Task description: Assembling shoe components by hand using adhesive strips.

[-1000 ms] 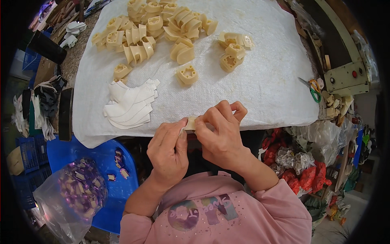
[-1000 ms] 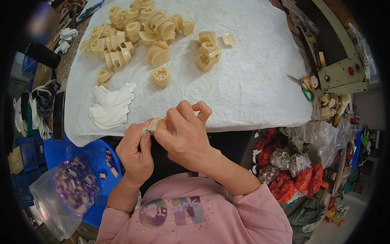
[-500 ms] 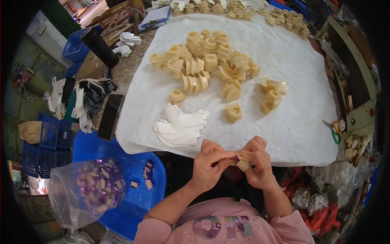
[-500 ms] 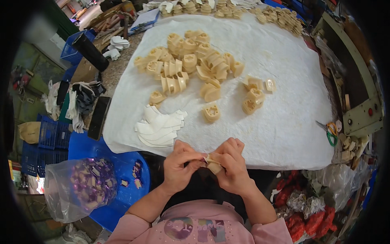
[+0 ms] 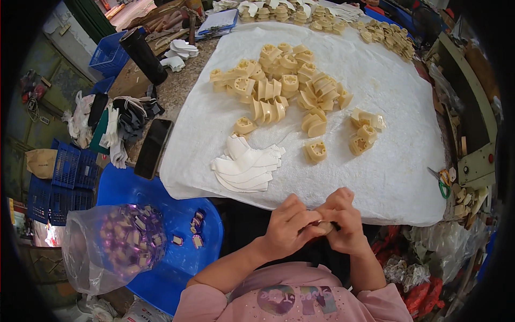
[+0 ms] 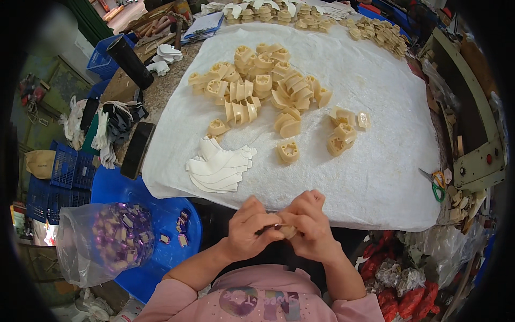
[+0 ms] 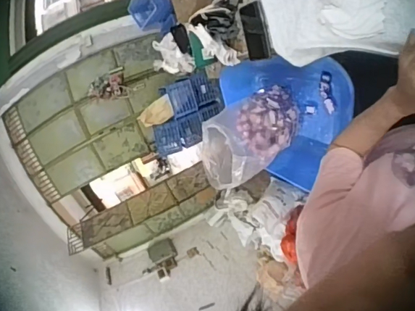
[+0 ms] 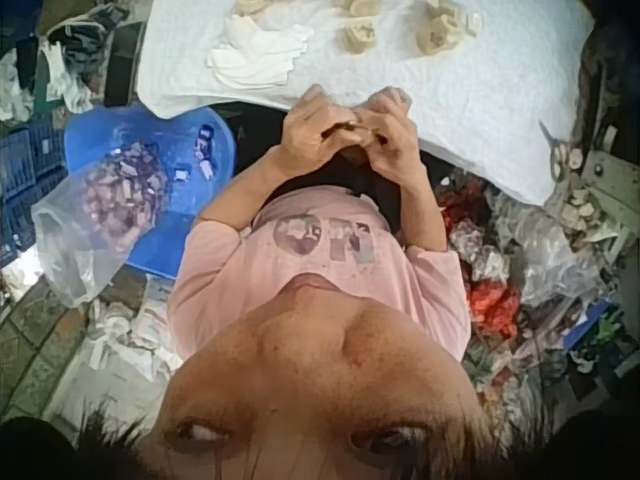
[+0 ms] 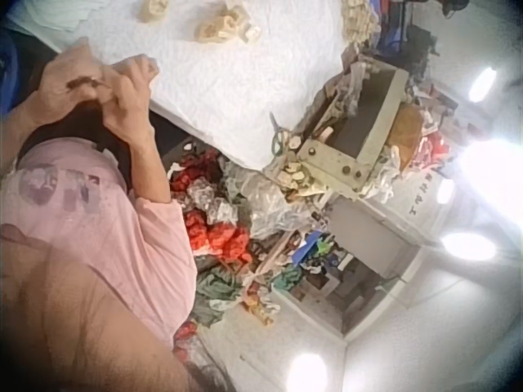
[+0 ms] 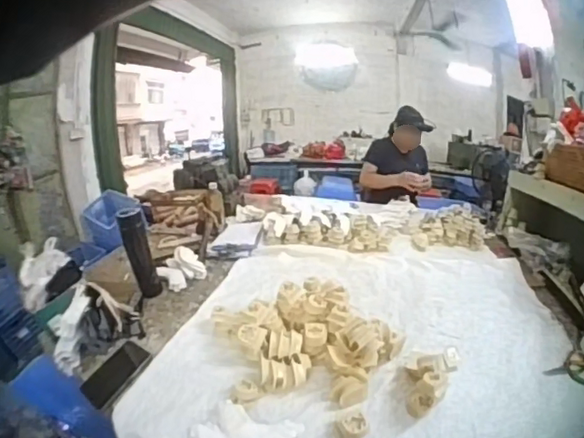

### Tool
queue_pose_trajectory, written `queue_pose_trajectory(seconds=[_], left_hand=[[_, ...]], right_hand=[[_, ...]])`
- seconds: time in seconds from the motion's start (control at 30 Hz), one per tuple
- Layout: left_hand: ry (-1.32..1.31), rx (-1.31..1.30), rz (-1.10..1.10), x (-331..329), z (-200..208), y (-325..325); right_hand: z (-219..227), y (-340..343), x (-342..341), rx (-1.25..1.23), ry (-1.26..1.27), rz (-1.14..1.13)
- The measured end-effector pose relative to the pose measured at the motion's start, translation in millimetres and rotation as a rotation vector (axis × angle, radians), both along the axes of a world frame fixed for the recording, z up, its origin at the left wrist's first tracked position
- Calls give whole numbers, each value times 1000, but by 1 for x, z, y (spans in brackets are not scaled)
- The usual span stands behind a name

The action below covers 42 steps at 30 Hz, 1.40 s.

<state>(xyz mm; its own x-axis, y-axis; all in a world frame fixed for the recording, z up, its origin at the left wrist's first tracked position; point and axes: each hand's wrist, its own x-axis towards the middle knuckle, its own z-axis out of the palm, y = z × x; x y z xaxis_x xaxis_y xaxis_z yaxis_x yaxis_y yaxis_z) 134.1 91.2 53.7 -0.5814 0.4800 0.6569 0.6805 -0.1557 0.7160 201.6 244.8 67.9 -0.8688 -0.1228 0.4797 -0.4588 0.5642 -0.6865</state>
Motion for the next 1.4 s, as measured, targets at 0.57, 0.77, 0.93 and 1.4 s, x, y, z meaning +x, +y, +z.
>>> queue_pose_trajectory(seconds=[0.57, 0.77, 0.93, 1.4], left_hand=[[-113, 174, 70, 0, 0, -16], [-148, 117, -83, 9, -9, -12], [163, -59, 21, 4, -6, -8], [197, -258, 92, 2, -2, -4]], right_hand=[[-27, -26, 28, -1083, -525, -145], [-22, -33, 33, -1266, -395, -196], [-20, -29, 40, -1263, -414, -209], [-9, -24, 25, -575, -435, -290]])
